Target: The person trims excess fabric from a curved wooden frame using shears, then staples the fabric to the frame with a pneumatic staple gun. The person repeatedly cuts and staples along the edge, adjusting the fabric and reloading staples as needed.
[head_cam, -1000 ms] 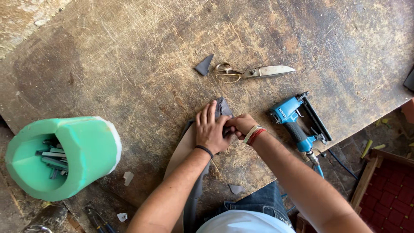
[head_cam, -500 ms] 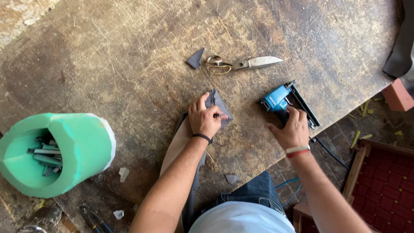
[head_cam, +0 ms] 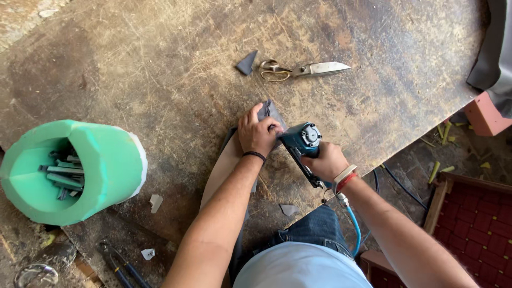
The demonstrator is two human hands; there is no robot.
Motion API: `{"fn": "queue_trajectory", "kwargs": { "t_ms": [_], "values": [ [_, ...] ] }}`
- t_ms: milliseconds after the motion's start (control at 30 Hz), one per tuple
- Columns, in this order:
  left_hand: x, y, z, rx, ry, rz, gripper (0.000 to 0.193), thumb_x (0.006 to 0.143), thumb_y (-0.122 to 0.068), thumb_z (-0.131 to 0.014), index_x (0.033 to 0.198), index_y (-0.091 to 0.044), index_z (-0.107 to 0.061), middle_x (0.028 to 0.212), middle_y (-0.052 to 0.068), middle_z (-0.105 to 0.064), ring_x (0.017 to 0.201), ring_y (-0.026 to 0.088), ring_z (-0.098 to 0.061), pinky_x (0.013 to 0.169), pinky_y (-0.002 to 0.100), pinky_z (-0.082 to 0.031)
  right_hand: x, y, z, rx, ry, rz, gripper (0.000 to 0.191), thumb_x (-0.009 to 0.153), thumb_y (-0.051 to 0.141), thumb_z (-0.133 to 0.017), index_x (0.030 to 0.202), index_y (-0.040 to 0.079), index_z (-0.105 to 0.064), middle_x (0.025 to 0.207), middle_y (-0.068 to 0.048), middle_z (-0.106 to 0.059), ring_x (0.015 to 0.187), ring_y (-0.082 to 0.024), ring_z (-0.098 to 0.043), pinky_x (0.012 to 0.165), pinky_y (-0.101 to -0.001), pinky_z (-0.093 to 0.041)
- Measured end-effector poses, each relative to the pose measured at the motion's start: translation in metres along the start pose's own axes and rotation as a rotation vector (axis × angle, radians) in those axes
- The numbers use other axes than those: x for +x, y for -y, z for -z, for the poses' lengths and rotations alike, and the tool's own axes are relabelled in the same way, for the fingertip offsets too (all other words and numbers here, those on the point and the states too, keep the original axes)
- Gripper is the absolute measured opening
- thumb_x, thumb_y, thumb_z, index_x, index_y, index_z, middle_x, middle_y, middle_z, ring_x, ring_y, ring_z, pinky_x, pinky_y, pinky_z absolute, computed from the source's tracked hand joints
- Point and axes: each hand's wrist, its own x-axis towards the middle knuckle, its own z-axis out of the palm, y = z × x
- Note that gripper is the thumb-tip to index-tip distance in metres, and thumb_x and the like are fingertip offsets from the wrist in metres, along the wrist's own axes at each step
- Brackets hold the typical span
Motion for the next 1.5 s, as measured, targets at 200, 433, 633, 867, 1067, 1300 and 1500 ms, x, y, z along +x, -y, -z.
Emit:
{"fn": "queue_trajectory", "kwargs": {
  "t_ms": [200,433,633,867,1067,1300,1500],
  "values": [
    [0.002,0.005,-0.002,0.051,-0.016,-0.007,0.018,0.077,-0.041,-0.084,0.077,-0.026,-0.074,0.143,0.001,-0.058,0.136,0.026,-0.051,0.118,0.048,-0.034,-0.001,0.019,-0.015,-0.027,-0.075,0.028,0.044,0.075,0.035,-0.08,0.083,-0.007,-0.072,0.072,-0.025,-0.071,0.07,-0.034,-0.075,0.07,-0.0437,-0.06],
    [0.003,0.007,-0.002,0.007,-0.022,0.017,0.021,0.08,-0.04,-0.082,0.073,-0.024,-0.071,0.143,0.002,-0.059,0.136,0.027,-0.05,0.121,0.048,-0.032,-0.004,0.027,-0.008,-0.016,-0.043,-0.042,0.039,0.079,0.032,-0.077,0.084,-0.006,-0.071,0.07,-0.02,-0.074,0.065,-0.03,-0.076,0.066,-0.0401,-0.063],
    [0.007,0.006,0.002,-0.009,-0.046,0.041,0.02,0.082,-0.037,-0.081,0.073,-0.022,-0.071,0.14,0.0,-0.061,0.136,0.027,-0.05,0.12,0.048,-0.032,0.0,0.028,0.0,-0.027,-0.051,0.021,0.038,0.076,0.032,-0.079,0.084,-0.005,-0.072,0.07,-0.02,-0.074,0.066,-0.03,-0.076,0.066,-0.0408,-0.061],
    [0.008,0.004,0.007,-0.003,-0.057,0.069,0.018,0.082,-0.033,-0.082,0.078,-0.02,-0.07,0.139,-0.002,-0.062,0.135,0.024,-0.053,0.118,0.046,-0.035,0.019,0.023,0.0,-0.081,-0.022,0.074,0.042,0.076,0.036,-0.079,0.083,-0.005,-0.071,0.072,-0.02,-0.074,0.066,-0.031,-0.076,0.066,-0.0415,-0.063],
    [0.019,0.003,0.019,-0.049,0.016,0.1,0.017,0.078,-0.033,-0.085,0.079,-0.021,-0.074,0.142,-0.002,-0.061,0.136,0.025,-0.052,0.119,0.047,-0.033,0.038,-0.018,0.04,-0.123,-0.073,0.156,0.051,0.081,0.046,-0.079,0.098,-0.002,-0.072,0.084,-0.023,-0.074,0.081,-0.036,-0.075,0.077,-0.0462,-0.06],
    [-0.06,0.012,0.085,0.176,-0.043,0.33,0.096,0.067,-0.044,-0.093,0.147,-0.015,-0.048,0.156,0.015,-0.043,0.147,0.036,-0.038,0.121,0.055,-0.03,0.11,-0.086,0.088,-0.319,-0.204,0.251,0.09,0.084,0.036,-0.077,0.158,0.004,-0.037,0.132,-0.029,-0.059,0.116,-0.047,-0.061,0.095,-0.0513,-0.051],
    [-0.207,0.02,0.149,0.427,0.114,0.952,0.128,0.059,-0.052,-0.096,0.16,-0.016,-0.026,0.162,0.018,-0.032,0.145,0.036,-0.031,0.112,0.066,-0.025,0.142,-0.105,0.079,-0.384,-0.235,0.404,0.102,0.077,0.036,-0.081,0.161,0.005,-0.031,0.129,-0.027,-0.058,0.115,-0.045,-0.058,0.092,-0.0508,-0.051]
  ]
}}
